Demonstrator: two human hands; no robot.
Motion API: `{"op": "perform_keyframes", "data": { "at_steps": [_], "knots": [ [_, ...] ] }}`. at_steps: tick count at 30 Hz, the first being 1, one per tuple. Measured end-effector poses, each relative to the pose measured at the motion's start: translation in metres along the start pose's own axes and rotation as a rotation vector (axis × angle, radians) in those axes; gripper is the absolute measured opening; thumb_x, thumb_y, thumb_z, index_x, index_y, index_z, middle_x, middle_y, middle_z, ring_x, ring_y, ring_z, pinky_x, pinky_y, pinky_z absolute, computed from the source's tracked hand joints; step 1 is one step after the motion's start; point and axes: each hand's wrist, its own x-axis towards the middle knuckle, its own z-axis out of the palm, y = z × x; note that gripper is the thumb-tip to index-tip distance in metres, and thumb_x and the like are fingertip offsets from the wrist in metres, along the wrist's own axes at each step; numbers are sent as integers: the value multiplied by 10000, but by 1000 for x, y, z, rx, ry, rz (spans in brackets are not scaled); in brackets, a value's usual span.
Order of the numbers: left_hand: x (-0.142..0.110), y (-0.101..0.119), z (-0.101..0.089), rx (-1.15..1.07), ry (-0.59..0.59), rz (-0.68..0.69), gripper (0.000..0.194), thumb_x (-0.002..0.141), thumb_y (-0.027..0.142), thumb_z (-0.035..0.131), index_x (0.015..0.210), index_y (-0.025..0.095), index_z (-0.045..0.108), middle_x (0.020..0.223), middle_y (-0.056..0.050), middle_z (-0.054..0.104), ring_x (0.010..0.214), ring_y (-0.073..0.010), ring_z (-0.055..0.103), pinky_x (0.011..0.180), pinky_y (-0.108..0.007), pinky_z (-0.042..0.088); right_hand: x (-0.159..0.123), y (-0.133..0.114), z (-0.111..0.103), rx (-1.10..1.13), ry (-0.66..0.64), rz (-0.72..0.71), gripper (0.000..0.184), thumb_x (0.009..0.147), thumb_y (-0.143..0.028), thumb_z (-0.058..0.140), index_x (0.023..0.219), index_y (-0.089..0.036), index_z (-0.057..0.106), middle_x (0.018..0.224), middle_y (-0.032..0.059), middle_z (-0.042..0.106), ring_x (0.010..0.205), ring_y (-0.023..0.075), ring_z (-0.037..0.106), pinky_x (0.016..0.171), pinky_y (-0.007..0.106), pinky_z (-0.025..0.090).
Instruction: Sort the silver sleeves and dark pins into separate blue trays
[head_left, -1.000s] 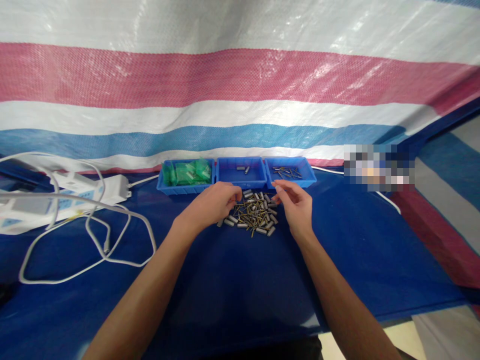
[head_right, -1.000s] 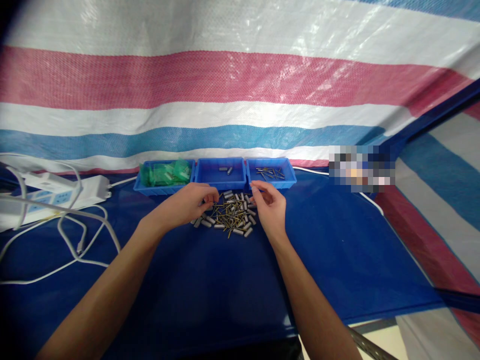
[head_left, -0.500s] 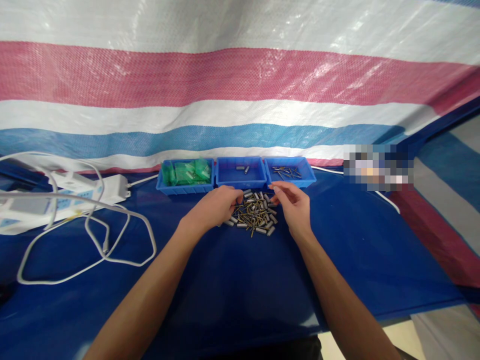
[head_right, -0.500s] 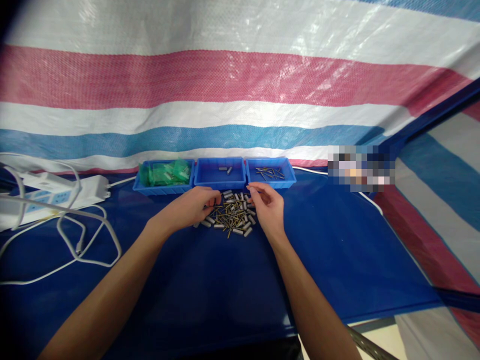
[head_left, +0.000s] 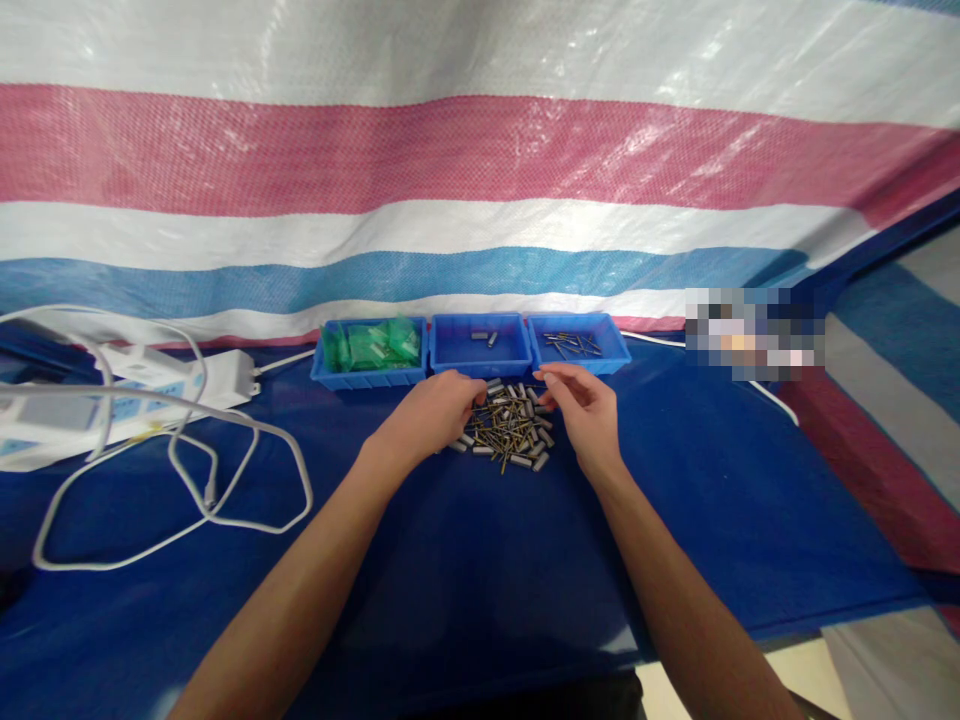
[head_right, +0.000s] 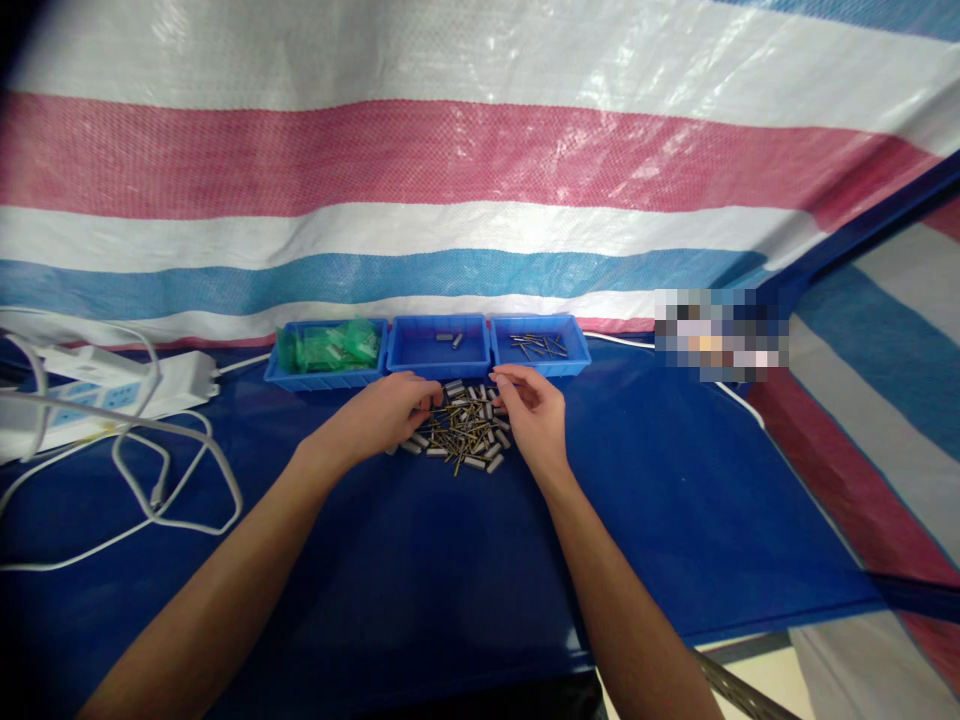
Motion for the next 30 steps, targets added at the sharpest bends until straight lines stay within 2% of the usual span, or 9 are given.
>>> {"op": "perform_keyframes", "data": {
  "at_steps": [10,16,21,26,30],
  "knots": [
    [-7,6,-28,-80,120,37,206,949,99,501,936,179,691,890,-69,722,799,-211,668,737,-308,456,-1,-1,0,-4,-29,16,248,864,-443,763,994,-231,771,902,45,795,681,173,697,667,329,583],
    [-7,8,-35,-402,242,97,142,912,118,598,1002,179,690,856,-11,730,759,-148,672,746,-258,514,-3,-4,3,15,-80,26,242,854,-438,777,999,-244,776,848,26,781,674,169,687,682,331,584],
    [-7,16,-37,-605,309,132,62,874,142,668,928,167,684,880,-16,736,768,-132,688,769,-252,565,-6,-4,2,32,-197,18,312,808,-394,841,1081,-260,768,869,17,784,709,174,702,678,318,573],
    [-7,19,-38,-647,312,133,40,875,165,688,914,163,696,902,-25,752,779,-133,695,775,-256,568,-9,-2,1,53,-324,18,433,785,-398,875,1177,-262,748,937,36,814,759,190,735,684,314,573],
    [-7,20,-39,-648,272,107,54,912,208,660,912,168,696,851,-20,753,766,-140,697,752,-258,558,-9,-3,2,126,-324,80,410,748,-401,906,1108,-253,778,892,33,817,760,196,749,699,319,593]
  ]
}}
